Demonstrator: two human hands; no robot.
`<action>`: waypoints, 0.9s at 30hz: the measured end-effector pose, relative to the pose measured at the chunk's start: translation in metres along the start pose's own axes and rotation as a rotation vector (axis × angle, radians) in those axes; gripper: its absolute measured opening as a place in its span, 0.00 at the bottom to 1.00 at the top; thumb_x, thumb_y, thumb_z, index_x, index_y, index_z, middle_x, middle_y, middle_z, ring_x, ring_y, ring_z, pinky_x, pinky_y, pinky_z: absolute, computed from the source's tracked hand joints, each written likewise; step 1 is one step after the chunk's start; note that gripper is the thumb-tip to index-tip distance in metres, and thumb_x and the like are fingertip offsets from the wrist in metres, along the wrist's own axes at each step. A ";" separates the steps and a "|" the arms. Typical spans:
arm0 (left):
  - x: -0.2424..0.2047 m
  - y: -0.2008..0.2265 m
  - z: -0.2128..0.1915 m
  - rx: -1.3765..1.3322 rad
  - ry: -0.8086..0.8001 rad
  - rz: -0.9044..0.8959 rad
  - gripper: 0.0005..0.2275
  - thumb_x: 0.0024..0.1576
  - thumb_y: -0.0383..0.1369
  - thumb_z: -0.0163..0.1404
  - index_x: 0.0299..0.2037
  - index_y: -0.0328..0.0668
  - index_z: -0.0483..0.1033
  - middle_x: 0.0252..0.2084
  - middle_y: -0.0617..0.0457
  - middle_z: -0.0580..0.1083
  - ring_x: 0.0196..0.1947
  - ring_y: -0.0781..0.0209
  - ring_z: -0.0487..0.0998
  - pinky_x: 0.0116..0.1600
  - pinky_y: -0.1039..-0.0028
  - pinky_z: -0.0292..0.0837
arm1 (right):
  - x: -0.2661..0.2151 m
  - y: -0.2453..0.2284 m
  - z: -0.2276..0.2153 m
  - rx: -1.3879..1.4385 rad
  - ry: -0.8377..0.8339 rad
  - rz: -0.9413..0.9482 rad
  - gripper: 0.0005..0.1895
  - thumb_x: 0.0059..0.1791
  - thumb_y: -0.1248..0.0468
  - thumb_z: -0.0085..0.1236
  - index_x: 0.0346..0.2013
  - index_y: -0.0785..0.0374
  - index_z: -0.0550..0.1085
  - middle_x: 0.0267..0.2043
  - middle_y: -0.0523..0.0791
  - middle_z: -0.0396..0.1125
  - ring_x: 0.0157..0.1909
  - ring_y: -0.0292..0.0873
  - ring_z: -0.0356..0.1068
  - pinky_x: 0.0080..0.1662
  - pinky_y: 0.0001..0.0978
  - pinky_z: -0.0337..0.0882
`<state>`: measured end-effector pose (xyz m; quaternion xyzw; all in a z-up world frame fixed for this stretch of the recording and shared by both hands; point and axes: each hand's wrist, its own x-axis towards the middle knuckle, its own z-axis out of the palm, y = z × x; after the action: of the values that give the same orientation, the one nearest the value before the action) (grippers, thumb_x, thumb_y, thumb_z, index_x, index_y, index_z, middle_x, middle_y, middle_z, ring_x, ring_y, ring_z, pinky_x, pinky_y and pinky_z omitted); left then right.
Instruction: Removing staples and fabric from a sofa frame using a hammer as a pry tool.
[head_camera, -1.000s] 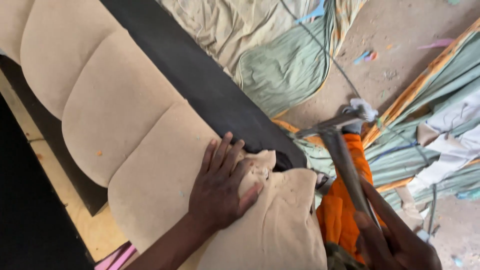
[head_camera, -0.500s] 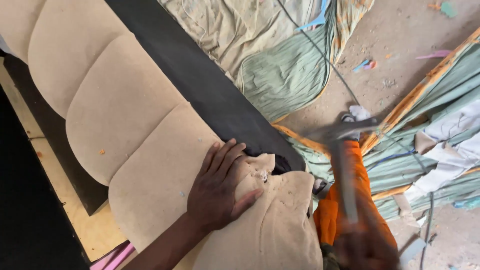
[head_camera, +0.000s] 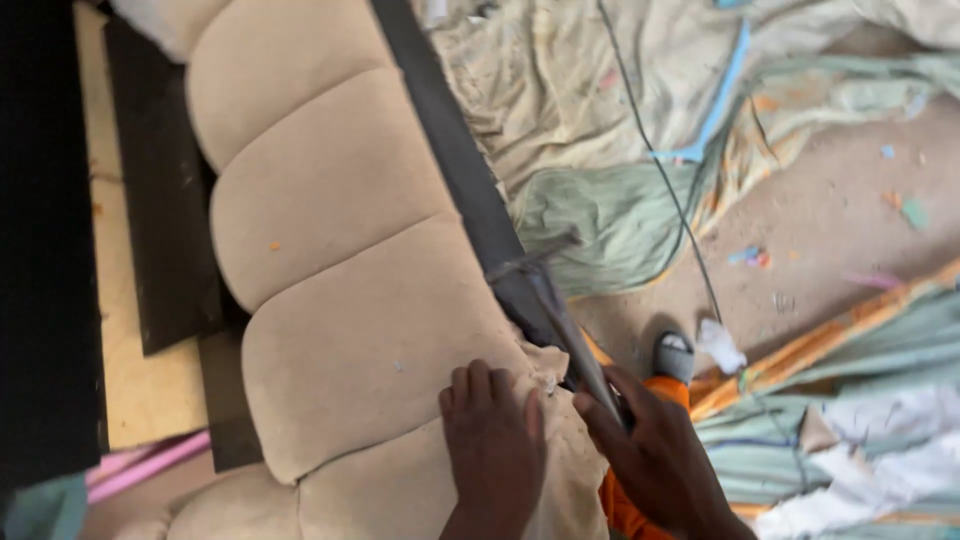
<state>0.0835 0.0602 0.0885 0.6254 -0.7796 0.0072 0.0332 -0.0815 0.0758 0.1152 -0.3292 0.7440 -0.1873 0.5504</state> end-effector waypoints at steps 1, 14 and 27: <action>0.002 0.006 0.002 0.015 -0.041 -0.013 0.12 0.54 0.43 0.57 0.35 0.45 0.71 0.39 0.48 0.68 0.43 0.45 0.67 0.44 0.54 0.62 | 0.016 -0.008 0.000 -0.130 -0.028 -0.174 0.11 0.50 0.49 0.54 0.37 0.51 0.75 0.24 0.45 0.72 0.30 0.48 0.71 0.37 0.39 0.67; 0.010 0.036 0.056 -0.132 -0.074 -0.232 0.04 0.46 0.33 0.53 0.24 0.47 0.72 0.31 0.47 0.73 0.37 0.43 0.72 0.46 0.53 0.63 | 0.099 -0.150 0.029 -0.200 -0.072 -1.569 0.08 0.56 0.65 0.52 0.47 0.62 0.76 0.46 0.48 0.71 0.46 0.52 0.69 0.48 0.44 0.70; 0.050 0.041 -0.026 -0.588 -0.847 -0.754 0.14 0.63 0.41 0.48 0.48 0.38 0.74 0.46 0.44 0.75 0.43 0.49 0.79 0.40 0.63 0.74 | 0.095 0.012 -0.012 -0.095 -0.632 -0.214 0.20 0.55 0.53 0.41 0.53 0.58 0.76 0.37 0.47 0.73 0.36 0.42 0.75 0.35 0.34 0.73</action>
<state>0.0341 0.0216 0.1184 0.7700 -0.4210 -0.4672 -0.1073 -0.1129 0.0172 0.0457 -0.4723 0.5059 -0.0979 0.7152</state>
